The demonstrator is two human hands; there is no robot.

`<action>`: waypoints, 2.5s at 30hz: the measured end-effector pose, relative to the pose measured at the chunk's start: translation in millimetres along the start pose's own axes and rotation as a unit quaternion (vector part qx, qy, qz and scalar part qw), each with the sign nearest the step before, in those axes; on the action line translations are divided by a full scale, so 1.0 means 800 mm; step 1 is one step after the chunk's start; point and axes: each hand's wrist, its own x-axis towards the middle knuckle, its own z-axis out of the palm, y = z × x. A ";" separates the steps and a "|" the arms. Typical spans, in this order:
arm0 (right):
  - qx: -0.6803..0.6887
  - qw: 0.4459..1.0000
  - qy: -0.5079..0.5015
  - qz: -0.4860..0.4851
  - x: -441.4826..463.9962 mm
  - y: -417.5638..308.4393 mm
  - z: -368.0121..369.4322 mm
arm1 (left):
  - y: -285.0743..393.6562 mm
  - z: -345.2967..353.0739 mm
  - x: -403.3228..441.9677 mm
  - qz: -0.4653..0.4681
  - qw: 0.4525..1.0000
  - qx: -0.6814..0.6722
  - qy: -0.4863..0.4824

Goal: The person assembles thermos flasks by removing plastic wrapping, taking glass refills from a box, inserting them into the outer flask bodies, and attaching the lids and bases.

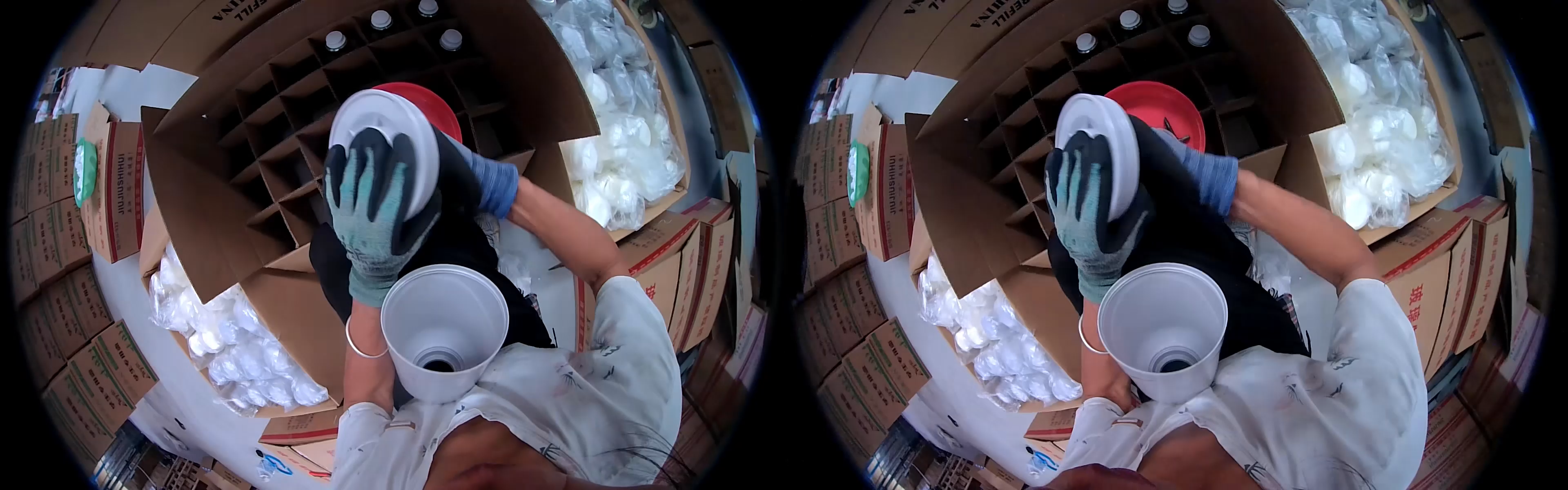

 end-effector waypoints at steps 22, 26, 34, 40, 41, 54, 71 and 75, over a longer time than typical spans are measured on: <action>-0.810 0.471 0.300 -0.178 0.144 -0.127 -0.223 | -0.042 0.014 -0.018 -0.244 0.957 -0.155 -0.029; -0.785 0.401 0.185 -0.435 0.034 -0.176 -0.116 | -0.020 0.036 0.019 -0.367 0.502 -0.781 0.060; -0.834 0.278 0.014 -0.476 -0.110 -0.098 0.038 | 0.040 0.000 0.001 -0.146 0.948 -0.282 -0.039; -0.734 0.432 -0.164 -0.498 -0.184 -0.066 0.083 | 0.018 -0.029 -0.039 -0.199 0.885 -0.422 0.007; -0.691 0.529 -0.181 -0.458 -0.193 -0.064 0.087 | 0.018 -0.034 -0.050 -0.195 0.774 -0.603 0.007; -0.485 0.754 -0.024 -0.442 -0.259 0.006 0.097 | -0.080 -0.047 -0.074 -0.448 0.588 -0.663 0.121; -0.499 0.667 -0.235 -0.500 -0.341 0.037 0.183 | 0.098 -0.128 -0.043 -0.053 0.850 -0.346 -0.395; -0.537 0.641 -0.253 -0.487 -0.322 0.100 0.179 | 0.103 -0.148 -0.067 -0.111 0.870 -0.263 -0.401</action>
